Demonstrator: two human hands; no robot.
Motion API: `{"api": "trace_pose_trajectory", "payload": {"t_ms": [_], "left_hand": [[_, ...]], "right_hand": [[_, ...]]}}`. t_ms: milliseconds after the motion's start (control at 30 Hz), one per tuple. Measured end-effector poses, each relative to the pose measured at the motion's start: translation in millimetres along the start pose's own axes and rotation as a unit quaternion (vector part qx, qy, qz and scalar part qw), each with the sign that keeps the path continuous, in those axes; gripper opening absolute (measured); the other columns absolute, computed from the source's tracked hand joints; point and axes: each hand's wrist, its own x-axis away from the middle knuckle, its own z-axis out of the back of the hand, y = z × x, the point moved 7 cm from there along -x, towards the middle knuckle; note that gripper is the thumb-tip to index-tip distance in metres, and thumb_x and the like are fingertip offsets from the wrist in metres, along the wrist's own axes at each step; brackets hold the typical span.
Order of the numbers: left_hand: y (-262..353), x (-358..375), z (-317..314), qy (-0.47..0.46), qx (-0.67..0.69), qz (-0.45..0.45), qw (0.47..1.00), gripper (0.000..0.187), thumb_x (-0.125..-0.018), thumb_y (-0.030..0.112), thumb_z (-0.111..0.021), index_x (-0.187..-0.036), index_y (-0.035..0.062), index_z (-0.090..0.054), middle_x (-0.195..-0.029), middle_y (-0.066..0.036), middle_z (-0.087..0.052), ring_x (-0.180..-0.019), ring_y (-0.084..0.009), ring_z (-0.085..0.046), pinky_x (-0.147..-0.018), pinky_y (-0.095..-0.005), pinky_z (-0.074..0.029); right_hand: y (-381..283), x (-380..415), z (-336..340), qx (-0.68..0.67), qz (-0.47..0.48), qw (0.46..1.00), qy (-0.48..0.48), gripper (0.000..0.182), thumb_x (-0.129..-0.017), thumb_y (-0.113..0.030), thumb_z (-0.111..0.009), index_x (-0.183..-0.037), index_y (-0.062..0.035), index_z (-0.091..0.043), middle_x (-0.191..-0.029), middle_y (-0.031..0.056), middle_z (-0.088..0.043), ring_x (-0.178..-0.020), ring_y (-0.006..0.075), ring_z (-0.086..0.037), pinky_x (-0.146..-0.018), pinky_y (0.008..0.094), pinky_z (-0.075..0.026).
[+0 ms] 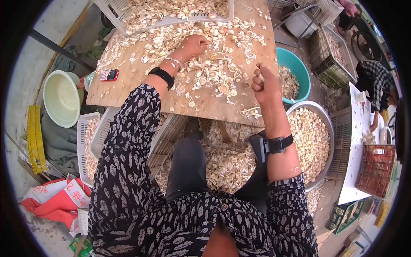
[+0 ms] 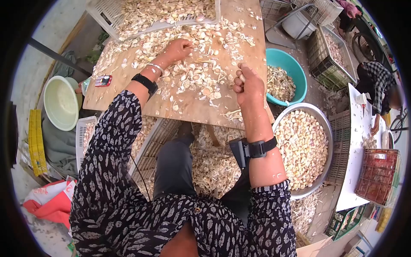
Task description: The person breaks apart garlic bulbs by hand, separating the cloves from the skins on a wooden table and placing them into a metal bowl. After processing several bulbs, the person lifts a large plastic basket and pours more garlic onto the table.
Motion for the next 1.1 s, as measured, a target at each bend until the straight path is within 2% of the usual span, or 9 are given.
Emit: {"api": "trace_pose_trajectory", "payload": {"t_ms": [133,267,467,600,633,667,833,933,1100], "left_hand": [[8,-10,-6,-0.042,0.075,0.058,0.995,0.025,-0.076,0.025,-0.068,-0.092,0.0058,-0.067,-0.086,-0.004,-0.066,-0.076,-0.0091,-0.059,-0.069,-0.0267,-0.048],[73,-20,-6,0.117,-0.193,-0.205,0.952,0.025,-0.074,0.017,-0.066,-0.098,0.0081,-0.067,-0.085,-0.011,-0.065,-0.081,-0.0276,-0.063,-0.070,-0.0357,-0.050],[85,-44,-67,-0.050,-0.222,-0.100,0.969,0.016,-0.076,0.008,-0.055,-0.088,0.0065,-0.066,-0.086,-0.017,-0.064,-0.084,-0.0357,-0.061,-0.074,-0.0427,-0.049],[95,-31,-38,-0.029,-0.119,-0.095,0.988,0.020,-0.077,0.005,-0.057,-0.095,0.0040,-0.066,-0.088,-0.015,-0.065,-0.081,-0.0294,-0.064,-0.073,-0.0357,-0.050],[94,-19,-26,-0.036,0.139,-0.027,0.989,0.022,-0.080,0.006,-0.058,-0.101,0.0019,-0.063,-0.090,-0.012,-0.065,-0.081,-0.0232,-0.063,-0.072,-0.0319,-0.050],[94,-5,-18,-0.039,0.387,0.044,0.920,0.024,-0.083,0.008,-0.059,-0.106,-0.0002,-0.061,-0.092,-0.008,-0.065,-0.081,-0.0170,-0.063,-0.070,-0.0282,-0.049],[238,125,64,-0.066,0.605,-0.083,0.789,0.028,-0.083,0.010,-0.064,-0.106,-0.0031,-0.054,-0.094,-0.013,-0.061,-0.080,-0.0152,-0.060,-0.069,-0.0265,-0.049],[334,181,114,-0.126,0.688,-0.363,0.616,0.010,-0.085,-0.001,-0.057,-0.076,-0.0052,-0.060,-0.075,-0.020,-0.061,-0.064,-0.0218,-0.060,-0.055,-0.0273,-0.050],[347,232,124,0.085,0.793,-0.157,0.582,0.002,-0.075,0.000,-0.066,-0.075,-0.0017,-0.067,-0.072,-0.019,-0.063,-0.050,-0.0159,-0.055,-0.042,-0.0252,-0.045]], "right_hand": [[-2,0,2,0.004,0.000,1.000,-0.001,0.015,-0.089,-0.013,-0.055,-0.099,-0.0026,-0.056,-0.073,0.0009,-0.048,-0.053,0.0086,-0.037,-0.042,0.0212,-0.025],[-2,4,0,0.008,-0.005,1.000,0.010,0.015,-0.089,-0.014,-0.055,-0.099,-0.0028,-0.055,-0.073,0.0007,-0.048,-0.053,0.0085,-0.037,-0.042,0.0213,-0.026],[-5,2,0,-0.004,-0.010,1.000,0.002,0.014,-0.088,-0.015,-0.056,-0.097,-0.0039,-0.056,-0.073,0.0006,-0.048,-0.053,0.0086,-0.038,-0.043,0.0209,-0.026],[-9,1,5,0.003,-0.007,1.000,0.000,0.015,-0.090,-0.017,-0.055,-0.096,-0.0038,-0.055,-0.073,0.0012,-0.048,-0.054,0.0093,-0.038,-0.043,0.0215,-0.026],[-10,-1,8,-0.001,-0.007,1.000,-0.002,0.015,-0.090,-0.017,-0.055,-0.096,-0.0038,-0.055,-0.073,0.0012,-0.048,-0.054,0.0093,-0.038,-0.043,0.0215,-0.026],[-10,-2,10,-0.006,-0.005,1.000,-0.007,0.022,-0.092,-0.023,-0.052,-0.099,-0.0027,-0.055,-0.076,0.0027,-0.050,-0.057,0.0108,-0.043,-0.043,0.0212,-0.030],[-8,8,4,-0.096,-0.042,0.994,0.002,0.049,-0.097,-0.043,-0.038,-0.109,0.0021,-0.053,-0.086,0.0103,-0.058,-0.071,0.0186,-0.059,-0.051,0.0228,-0.047],[-12,8,-6,-0.147,-0.014,0.986,-0.078,0.070,-0.094,-0.055,-0.030,-0.121,0.0083,-0.044,-0.104,0.0225,-0.056,-0.093,0.0334,-0.060,-0.076,0.0377,-0.056],[-7,13,-18,-0.171,-0.003,0.980,-0.105,0.072,-0.094,-0.056,-0.029,-0.123,0.0086,-0.043,-0.121,0.0278,-0.048,-0.109,0.0393,-0.052,-0.088,0.0432,-0.051]]}}
